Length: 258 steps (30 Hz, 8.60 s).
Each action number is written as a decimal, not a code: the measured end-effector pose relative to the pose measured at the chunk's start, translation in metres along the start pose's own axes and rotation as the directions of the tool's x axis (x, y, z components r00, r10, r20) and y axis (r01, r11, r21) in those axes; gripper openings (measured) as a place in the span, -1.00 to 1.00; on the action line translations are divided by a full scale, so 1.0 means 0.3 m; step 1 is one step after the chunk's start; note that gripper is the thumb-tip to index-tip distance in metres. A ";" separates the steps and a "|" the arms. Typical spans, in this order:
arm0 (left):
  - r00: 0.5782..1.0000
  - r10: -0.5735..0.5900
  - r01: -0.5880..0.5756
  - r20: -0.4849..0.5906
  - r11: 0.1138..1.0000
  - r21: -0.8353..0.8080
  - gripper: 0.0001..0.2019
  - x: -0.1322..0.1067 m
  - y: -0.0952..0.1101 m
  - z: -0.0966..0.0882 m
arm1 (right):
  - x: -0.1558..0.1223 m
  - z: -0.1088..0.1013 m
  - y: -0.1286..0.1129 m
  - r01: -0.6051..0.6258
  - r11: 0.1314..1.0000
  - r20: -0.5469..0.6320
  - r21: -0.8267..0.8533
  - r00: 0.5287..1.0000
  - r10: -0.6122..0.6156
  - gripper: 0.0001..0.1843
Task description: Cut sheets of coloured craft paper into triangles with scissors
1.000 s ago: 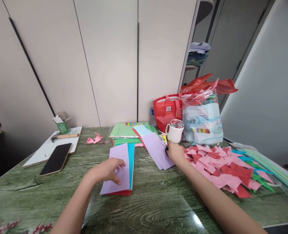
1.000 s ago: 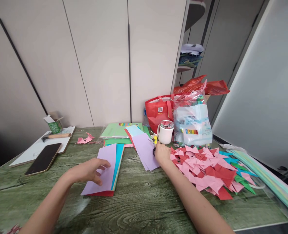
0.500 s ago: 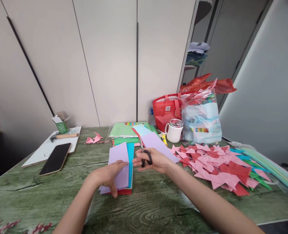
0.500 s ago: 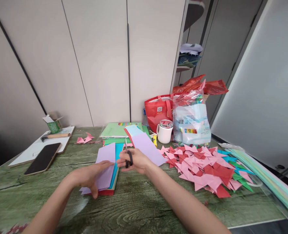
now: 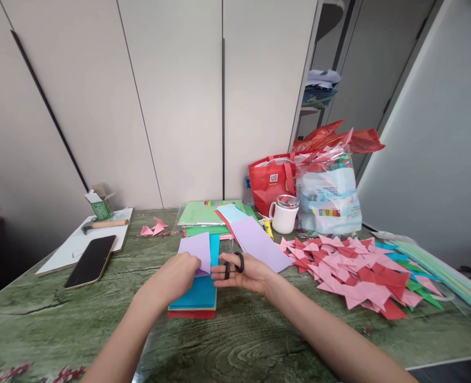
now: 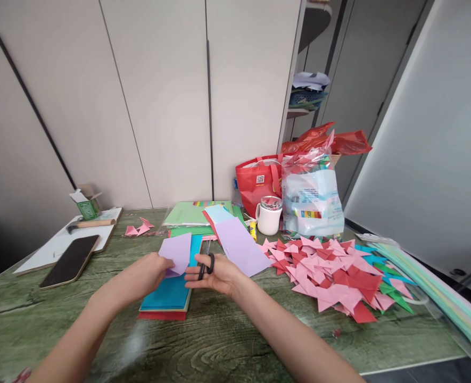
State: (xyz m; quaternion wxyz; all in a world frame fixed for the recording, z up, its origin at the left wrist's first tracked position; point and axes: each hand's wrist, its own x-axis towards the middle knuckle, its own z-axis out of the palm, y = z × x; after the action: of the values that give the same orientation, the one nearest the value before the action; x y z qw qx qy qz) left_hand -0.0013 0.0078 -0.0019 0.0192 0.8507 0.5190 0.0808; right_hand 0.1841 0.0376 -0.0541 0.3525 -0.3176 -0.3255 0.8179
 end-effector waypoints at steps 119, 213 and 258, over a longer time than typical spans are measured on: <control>0.919 -0.377 0.070 0.116 -0.135 -0.988 -0.74 0.072 -0.077 0.063 | -0.058 -0.202 -0.178 0.659 0.346 -0.044 -0.668 0.429 -0.902 -0.66; 0.850 -0.520 -0.168 -0.083 -0.119 -0.979 -0.78 0.043 0.041 0.000 | -0.107 0.034 0.056 0.490 0.762 0.238 -0.422 0.871 -0.429 -0.57; 0.859 -0.504 -0.167 -0.088 -0.115 -0.979 -0.76 0.047 0.035 0.015 | -0.100 0.028 0.067 0.471 0.759 0.194 -0.449 0.881 -0.432 -0.57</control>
State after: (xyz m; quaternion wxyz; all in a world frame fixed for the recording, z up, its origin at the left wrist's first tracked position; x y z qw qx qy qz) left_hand 0.0149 0.0157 -0.0036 0.5289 0.4290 0.3841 0.6235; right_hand 0.1868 0.0007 -0.0556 0.4355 -0.2750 -0.5994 0.6127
